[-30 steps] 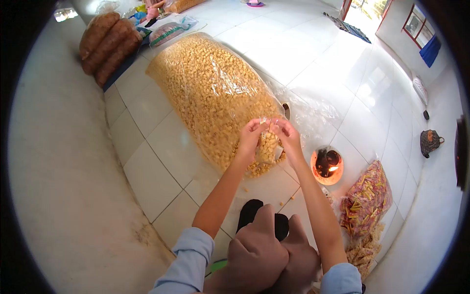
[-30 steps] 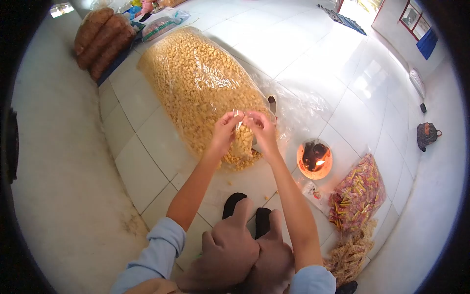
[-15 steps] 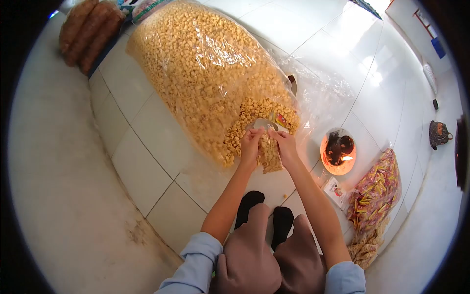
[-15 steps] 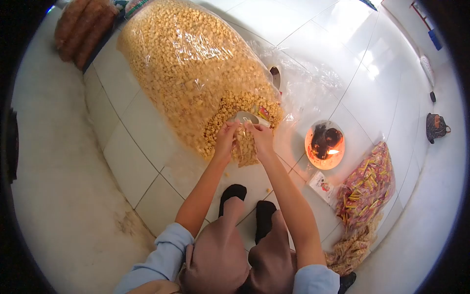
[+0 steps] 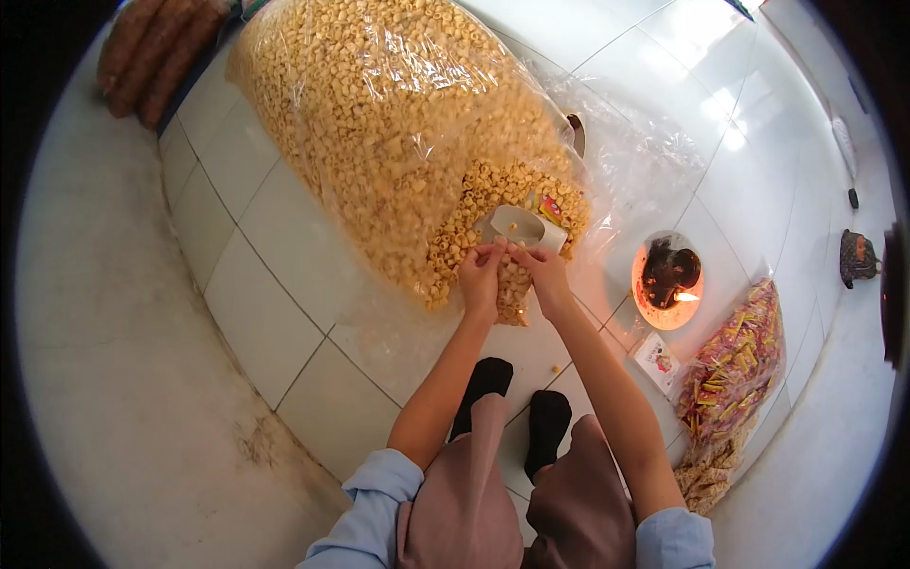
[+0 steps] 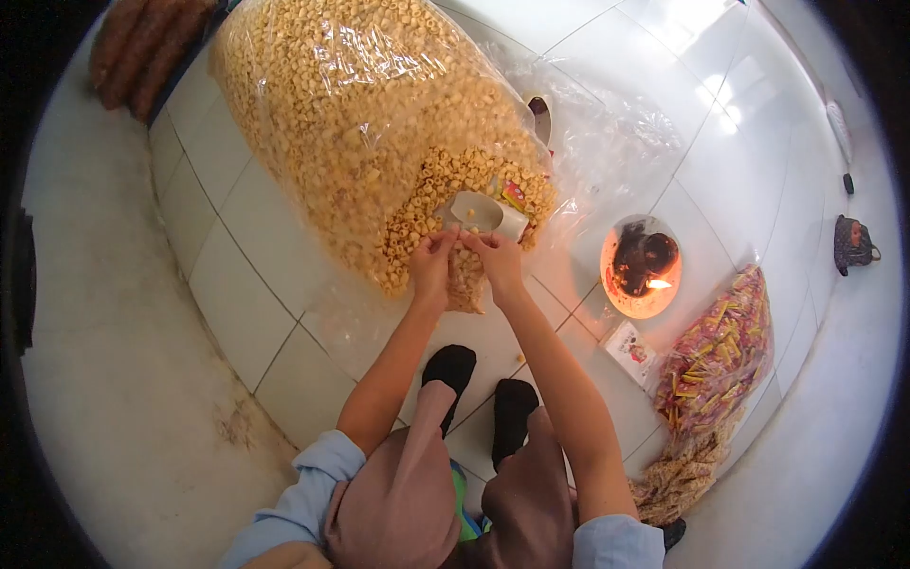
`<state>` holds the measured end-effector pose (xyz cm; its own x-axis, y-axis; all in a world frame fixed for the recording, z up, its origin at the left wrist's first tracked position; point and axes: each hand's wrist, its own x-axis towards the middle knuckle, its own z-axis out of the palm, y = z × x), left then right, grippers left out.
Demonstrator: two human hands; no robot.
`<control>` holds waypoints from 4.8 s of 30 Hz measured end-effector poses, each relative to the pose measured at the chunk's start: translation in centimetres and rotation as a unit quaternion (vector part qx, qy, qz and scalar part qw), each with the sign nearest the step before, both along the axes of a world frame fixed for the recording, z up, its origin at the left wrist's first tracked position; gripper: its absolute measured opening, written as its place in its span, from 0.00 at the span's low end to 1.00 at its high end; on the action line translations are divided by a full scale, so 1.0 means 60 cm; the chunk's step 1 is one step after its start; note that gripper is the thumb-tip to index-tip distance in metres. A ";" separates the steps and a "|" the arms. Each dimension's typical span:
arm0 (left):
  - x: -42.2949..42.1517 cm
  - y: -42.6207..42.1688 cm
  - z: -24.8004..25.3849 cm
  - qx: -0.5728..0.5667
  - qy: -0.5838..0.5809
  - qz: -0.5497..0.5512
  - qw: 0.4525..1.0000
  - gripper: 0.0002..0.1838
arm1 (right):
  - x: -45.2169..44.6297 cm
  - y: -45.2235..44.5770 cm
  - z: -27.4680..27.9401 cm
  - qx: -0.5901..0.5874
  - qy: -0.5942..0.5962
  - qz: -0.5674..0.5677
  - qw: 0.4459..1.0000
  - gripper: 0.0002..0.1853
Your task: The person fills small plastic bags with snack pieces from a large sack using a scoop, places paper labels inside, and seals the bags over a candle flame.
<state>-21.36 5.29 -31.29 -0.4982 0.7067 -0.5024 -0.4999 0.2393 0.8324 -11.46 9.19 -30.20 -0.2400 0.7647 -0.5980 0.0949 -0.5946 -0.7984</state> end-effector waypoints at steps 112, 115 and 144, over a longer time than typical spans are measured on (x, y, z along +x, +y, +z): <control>0.192 -0.106 0.540 0.395 0.092 -0.257 0.878 0.06 | 0.224 -0.205 0.522 0.495 0.075 -0.257 0.827 0.05; 0.194 -0.105 0.536 0.404 0.108 -0.241 0.876 0.05 | 0.221 -0.206 0.522 0.494 0.101 -0.247 0.827 0.05; 0.192 -0.105 0.546 0.410 0.069 -0.239 0.878 0.06 | 0.237 -0.212 0.543 0.474 0.137 -0.261 0.830 0.06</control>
<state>-9.81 -1.01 1.46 -0.0626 0.9473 0.3142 -0.3862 -0.3133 0.8676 2.77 -3.55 2.40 0.2432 0.9033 0.3535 -0.2402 0.4092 -0.8803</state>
